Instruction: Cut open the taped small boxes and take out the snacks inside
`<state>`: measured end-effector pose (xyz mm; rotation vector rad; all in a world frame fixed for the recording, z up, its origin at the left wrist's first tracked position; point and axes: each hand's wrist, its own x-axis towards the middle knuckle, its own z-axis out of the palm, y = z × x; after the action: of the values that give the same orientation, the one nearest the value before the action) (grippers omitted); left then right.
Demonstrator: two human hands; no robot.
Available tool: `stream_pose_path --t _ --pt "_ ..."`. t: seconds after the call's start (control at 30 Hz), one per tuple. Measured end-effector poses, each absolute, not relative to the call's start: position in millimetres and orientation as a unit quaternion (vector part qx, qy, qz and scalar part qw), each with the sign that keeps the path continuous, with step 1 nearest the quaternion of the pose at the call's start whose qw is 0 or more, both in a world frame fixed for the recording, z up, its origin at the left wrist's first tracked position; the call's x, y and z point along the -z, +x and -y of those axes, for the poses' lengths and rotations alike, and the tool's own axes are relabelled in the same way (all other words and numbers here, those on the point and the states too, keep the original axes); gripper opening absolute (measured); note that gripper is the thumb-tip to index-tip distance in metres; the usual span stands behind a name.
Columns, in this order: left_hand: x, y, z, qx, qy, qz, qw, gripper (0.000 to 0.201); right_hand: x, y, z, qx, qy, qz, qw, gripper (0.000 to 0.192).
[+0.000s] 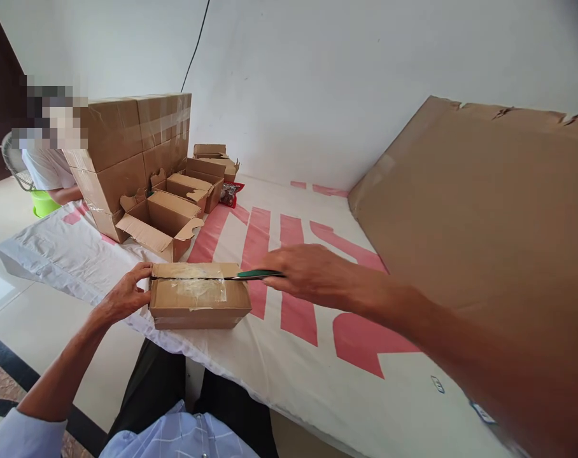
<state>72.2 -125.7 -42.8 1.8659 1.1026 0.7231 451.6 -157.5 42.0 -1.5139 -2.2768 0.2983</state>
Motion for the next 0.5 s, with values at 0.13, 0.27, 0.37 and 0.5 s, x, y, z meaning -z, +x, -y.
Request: stream_pose_path --t 0.13,0.27,0.37,0.5 --pt "42 75 126 -0.295 0.744 -0.432 0.415 0.048 -15 524 193 -0.226 -0.617 0.735 0.169 0.040" --pt "42 74 125 -0.293 0.745 -0.428 0.420 0.043 77 556 238 -0.204 -0.702 0.611 0.303 0.054" --pt "44 71 121 -0.300 0.747 -0.408 0.430 0.043 144 556 268 -0.138 -0.731 0.570 0.349 0.050" --pt "44 70 115 -0.309 0.747 -0.414 0.419 0.045 190 561 292 -0.036 -0.779 0.538 0.321 0.046"
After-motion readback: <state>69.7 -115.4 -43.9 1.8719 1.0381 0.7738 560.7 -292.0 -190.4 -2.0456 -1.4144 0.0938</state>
